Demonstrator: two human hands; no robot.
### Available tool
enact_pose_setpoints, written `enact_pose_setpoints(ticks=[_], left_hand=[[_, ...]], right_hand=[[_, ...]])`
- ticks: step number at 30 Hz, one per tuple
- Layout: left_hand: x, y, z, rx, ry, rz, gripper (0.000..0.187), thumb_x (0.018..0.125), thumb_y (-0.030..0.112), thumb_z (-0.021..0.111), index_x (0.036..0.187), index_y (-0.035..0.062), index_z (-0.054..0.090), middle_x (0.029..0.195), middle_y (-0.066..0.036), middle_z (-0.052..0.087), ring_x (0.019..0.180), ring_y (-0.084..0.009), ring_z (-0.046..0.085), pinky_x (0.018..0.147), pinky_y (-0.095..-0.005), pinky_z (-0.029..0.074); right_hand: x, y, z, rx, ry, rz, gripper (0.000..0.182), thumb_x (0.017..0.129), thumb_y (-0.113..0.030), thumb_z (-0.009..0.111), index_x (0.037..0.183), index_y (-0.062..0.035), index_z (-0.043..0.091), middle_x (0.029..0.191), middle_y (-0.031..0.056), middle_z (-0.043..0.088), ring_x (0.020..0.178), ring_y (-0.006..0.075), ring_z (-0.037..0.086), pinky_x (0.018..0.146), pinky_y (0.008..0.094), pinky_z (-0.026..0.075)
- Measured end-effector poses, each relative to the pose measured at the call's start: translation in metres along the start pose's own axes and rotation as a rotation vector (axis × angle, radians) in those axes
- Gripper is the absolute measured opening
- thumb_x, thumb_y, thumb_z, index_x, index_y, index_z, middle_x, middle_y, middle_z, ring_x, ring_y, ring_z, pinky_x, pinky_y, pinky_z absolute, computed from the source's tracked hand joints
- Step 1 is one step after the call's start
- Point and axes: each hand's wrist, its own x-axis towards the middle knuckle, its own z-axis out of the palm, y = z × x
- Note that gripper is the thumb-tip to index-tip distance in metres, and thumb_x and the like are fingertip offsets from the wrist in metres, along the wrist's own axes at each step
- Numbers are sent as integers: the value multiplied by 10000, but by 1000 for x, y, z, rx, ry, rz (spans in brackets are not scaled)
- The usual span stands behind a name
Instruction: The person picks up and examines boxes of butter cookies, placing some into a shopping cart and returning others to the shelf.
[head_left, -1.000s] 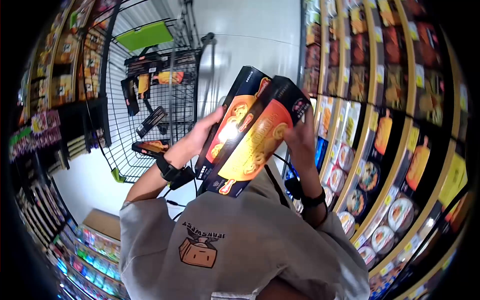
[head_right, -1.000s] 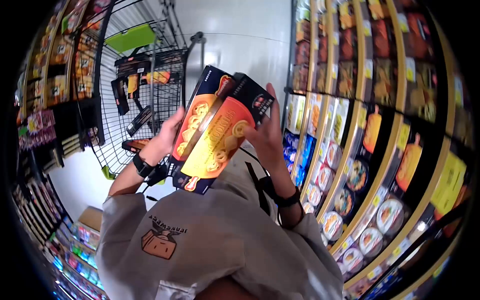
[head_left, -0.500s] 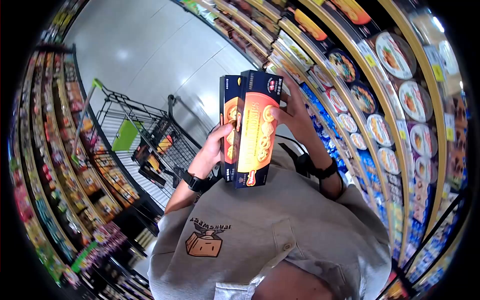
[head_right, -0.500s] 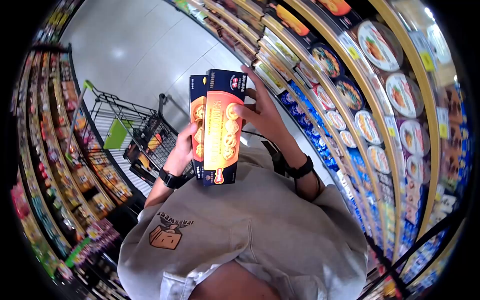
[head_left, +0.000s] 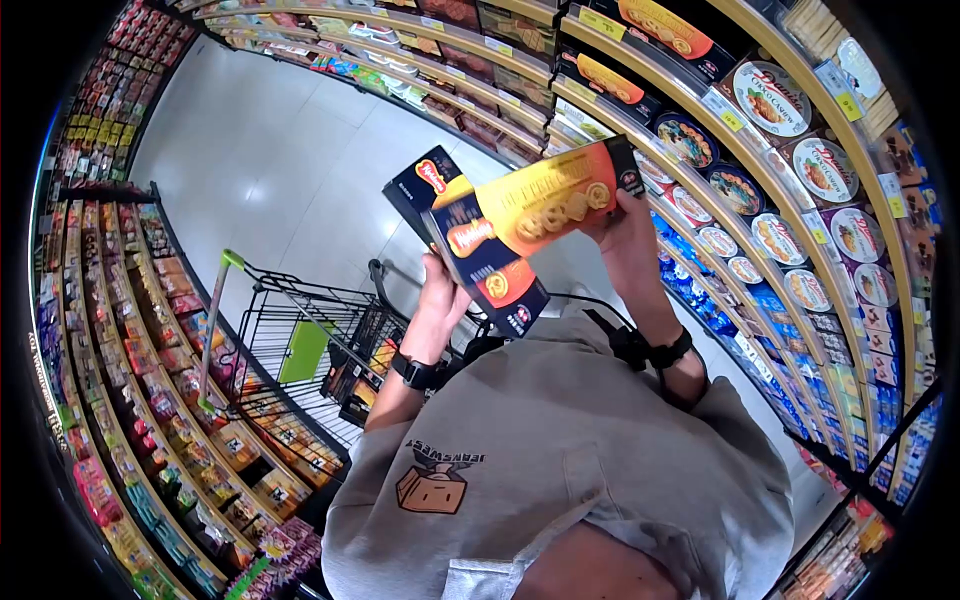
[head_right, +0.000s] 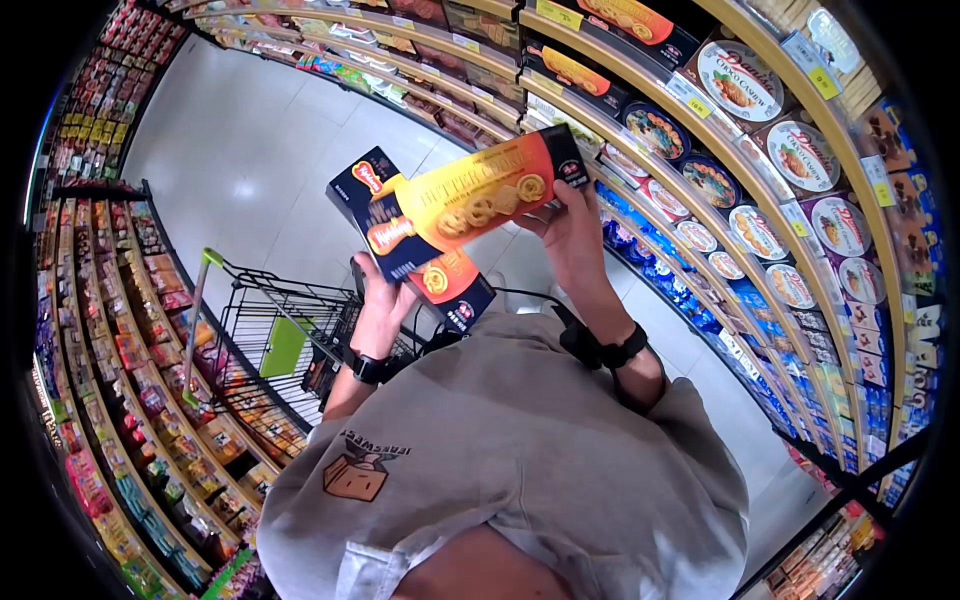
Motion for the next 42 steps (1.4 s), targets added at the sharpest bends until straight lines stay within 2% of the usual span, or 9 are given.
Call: enact_pose_setpoints(ticks=[6,13,17,21,25,28,35,38,42], left_hand=[[25,-1,-32,-121,-21,117,1026,633,603,744,1414,78,335,1415,-79,448,1290,-265,455,1045,-489,426],[46,19,-54,-187,-20,134,1007,643,566,799,1399,71,356,1344,-68,503,1230,-270,504,1010,-473,447],[62,15,-81,-289,-104,67,914,705,534,780,1397,86,386,1366,-56,501,1264,-262,477,1049,-472,404],[80,16,-98,-244,-257,-2,835,799,574,654,1426,96,378,1437,-89,431,1328,-278,403,1103,-468,329],[101,19,-85,-160,-307,6,900,748,584,711,1424,92,378,1441,-60,428,1331,-269,406,1110,-462,330],[121,2,-82,-213,-356,-21,1005,643,595,783,1421,105,377,1435,-43,433,1324,-241,414,1105,-456,343],[134,-30,-64,-50,-493,74,489,859,155,672,1307,79,493,1335,-60,521,1161,-201,551,954,-366,471],[131,17,-31,473,-248,95,728,695,44,725,1357,-3,428,1253,-70,562,1154,-180,550,974,-306,449],[133,48,-25,-111,-297,93,882,734,199,793,1450,15,312,1357,-85,461,1183,-174,506,996,-293,411]], right_hand=[[-14,32,13,-198,-70,156,350,944,-163,509,1242,13,458,1074,137,647,910,301,684,776,401,572],[-22,49,7,-782,-43,322,492,977,-424,505,911,41,651,691,49,633,562,63,557,485,209,351],[-20,48,23,-1123,-60,369,594,997,-419,445,700,35,686,566,103,639,538,147,600,527,276,441],[-19,53,17,-1261,-131,334,597,990,-429,429,752,54,686,578,105,652,588,187,634,566,314,475],[-23,60,23,-1039,-169,338,587,1009,-484,365,1125,35,614,974,130,696,718,226,660,705,336,524],[-17,74,4,-517,-57,280,658,993,-551,336,1431,-60,341,1279,85,567,1045,254,621,1015,433,415],[3,74,-20,156,-78,283,614,971,-510,424,1464,-163,307,1443,84,437,1341,266,386,1029,556,376],[2,66,-37,100,-18,205,584,965,-500,454,1431,-160,366,1424,74,458,1297,254,429,980,522,412],[1,44,-27,-90,128,42,538,958,-416,530,1390,-118,411,1388,86,491,1235,249,487,964,474,427]])
